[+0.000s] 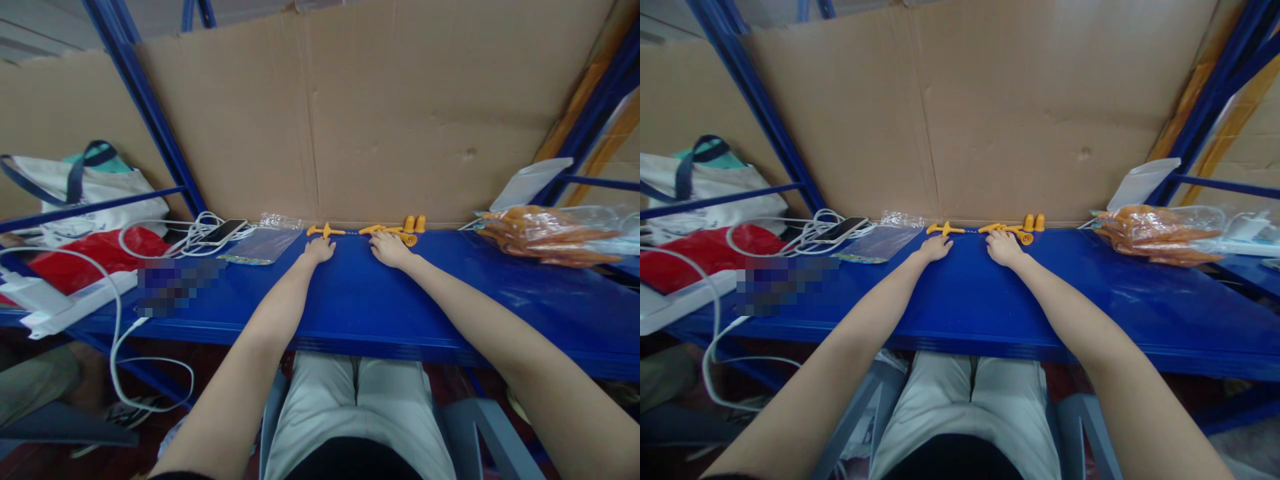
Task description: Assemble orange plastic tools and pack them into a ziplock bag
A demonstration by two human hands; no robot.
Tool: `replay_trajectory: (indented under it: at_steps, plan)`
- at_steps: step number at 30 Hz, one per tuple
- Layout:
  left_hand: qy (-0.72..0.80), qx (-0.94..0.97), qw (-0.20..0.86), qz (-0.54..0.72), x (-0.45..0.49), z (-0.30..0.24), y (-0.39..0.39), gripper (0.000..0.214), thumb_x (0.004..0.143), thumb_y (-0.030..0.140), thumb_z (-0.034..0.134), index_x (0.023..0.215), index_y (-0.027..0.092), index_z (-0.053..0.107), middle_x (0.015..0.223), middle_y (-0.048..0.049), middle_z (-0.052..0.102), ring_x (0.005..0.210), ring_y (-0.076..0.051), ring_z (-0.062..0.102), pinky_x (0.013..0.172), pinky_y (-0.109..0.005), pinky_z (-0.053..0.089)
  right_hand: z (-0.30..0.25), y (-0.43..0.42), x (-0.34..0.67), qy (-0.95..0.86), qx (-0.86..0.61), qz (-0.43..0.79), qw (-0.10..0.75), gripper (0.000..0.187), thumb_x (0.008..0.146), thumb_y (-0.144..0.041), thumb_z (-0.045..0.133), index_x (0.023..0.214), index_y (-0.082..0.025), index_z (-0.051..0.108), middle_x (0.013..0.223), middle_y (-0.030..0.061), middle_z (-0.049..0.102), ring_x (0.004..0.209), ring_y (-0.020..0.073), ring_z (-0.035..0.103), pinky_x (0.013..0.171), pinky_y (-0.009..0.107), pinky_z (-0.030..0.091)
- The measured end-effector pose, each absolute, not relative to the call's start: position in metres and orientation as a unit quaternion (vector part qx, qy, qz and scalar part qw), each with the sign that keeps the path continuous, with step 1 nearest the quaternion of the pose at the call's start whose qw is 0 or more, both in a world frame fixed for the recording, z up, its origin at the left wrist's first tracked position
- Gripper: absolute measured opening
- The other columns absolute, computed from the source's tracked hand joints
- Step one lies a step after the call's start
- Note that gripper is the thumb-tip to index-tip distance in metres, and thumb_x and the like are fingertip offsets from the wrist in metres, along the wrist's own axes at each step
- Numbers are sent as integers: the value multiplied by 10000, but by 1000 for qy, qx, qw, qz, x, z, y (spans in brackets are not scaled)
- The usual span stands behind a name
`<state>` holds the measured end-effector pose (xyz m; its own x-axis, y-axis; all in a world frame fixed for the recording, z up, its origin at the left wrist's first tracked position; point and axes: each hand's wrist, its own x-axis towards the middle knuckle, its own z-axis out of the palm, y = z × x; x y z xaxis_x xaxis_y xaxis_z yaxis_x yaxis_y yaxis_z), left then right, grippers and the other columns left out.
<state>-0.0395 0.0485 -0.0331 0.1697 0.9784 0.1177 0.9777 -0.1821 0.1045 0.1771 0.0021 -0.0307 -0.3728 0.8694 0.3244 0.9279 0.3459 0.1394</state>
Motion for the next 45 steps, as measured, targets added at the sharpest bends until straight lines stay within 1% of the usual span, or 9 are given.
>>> replay_trajectory:
  at_steps: [5, 13, 19, 24, 26, 30, 35, 40, 45]
  plan:
    - [641, 762, 1, 90, -38, -32, 46, 519, 991, 394, 274, 1369, 174, 553, 1498, -135, 478, 1383, -297, 443, 1122, -486, 374, -29, -1, 175, -814, -553, -151, 89, 389, 955, -210, 373, 1207, -138, 661, 1384, 172, 564, 1304, 311, 489, 1039, 485, 400]
    - [631, 771, 17, 80, -39, -33, 47, 540, 987, 390, 266, 1427, 174, 492, 1630, -104, 230, 1470, -310, 294, 1157, -544, 307, -28, -1, 174, -814, -554, -149, 87, 385, 955, -206, 387, 1208, -148, 672, 1397, 179, 550, 1311, 324, 481, 1038, 497, 399]
    - [626, 774, 10, 91, -38, -33, 48, 494, 973, 397, 325, 1389, 222, 525, 1600, -94, 317, 1464, -310, 307, 1137, -549, 331, -29, 0, 175, -817, -549, -148, 92, 401, 950, -204, 373, 1204, -161, 679, 1393, 175, 556, 1305, 332, 482, 1026, 522, 404]
    - [609, 788, -7, 87, -36, -30, 51, 504, 981, 364, 310, 1282, 94, 611, 1499, -169, 465, 1393, -269, 433, 1146, -365, 350, -28, -2, 175, -817, -550, -149, 85, 403, 953, -205, 364, 1203, -147, 674, 1386, 171, 564, 1300, 327, 484, 1032, 513, 399]
    - [602, 794, -17, 87, -35, -30, 51, 498, 976, 356, 322, 1237, 76, 642, 1434, -184, 528, 1357, -265, 477, 1141, -337, 352, -27, -3, 174, -816, -552, -150, 82, 404, 953, -200, 359, 1200, -143, 674, 1376, 170, 572, 1289, 328, 493, 1026, 511, 400]
    - [609, 786, -26, 99, -34, -32, 51, 499, 962, 389, 355, 1262, 100, 631, 1457, -177, 495, 1348, -289, 479, 1136, -374, 361, -27, -3, 174, -815, -554, -150, 75, 417, 954, -198, 341, 1198, -119, 670, 1362, 179, 579, 1269, 330, 506, 1016, 504, 404]
    - [634, 768, -7, 93, -36, -35, 51, 504, 960, 410, 348, 1382, 209, 539, 1555, -137, 389, 1423, -320, 376, 1142, -494, 335, -30, 1, 176, -820, -543, -158, 88, 408, 949, -212, 352, 1183, -170, 684, 1371, 155, 580, 1273, 325, 502, 1009, 507, 406]
    - [638, 765, 5, 86, -35, -32, 48, 533, 979, 399, 294, 1408, 162, 503, 1557, -154, 383, 1443, -305, 342, 1162, -476, 307, -30, 1, 176, -818, -549, -155, 79, 403, 955, -219, 353, 1178, -147, 681, 1372, 162, 577, 1282, 333, 495, 1014, 508, 407]
    - [646, 757, 8, 100, -30, -26, 38, 539, 974, 408, 320, 1398, 132, 505, 1510, -195, 433, 1426, -337, 357, 1138, -500, 330, -29, -1, 175, -819, -547, -153, 83, 397, 952, -210, 362, 1181, -146, 680, 1404, 164, 554, 1291, 338, 492, 1022, 524, 401]
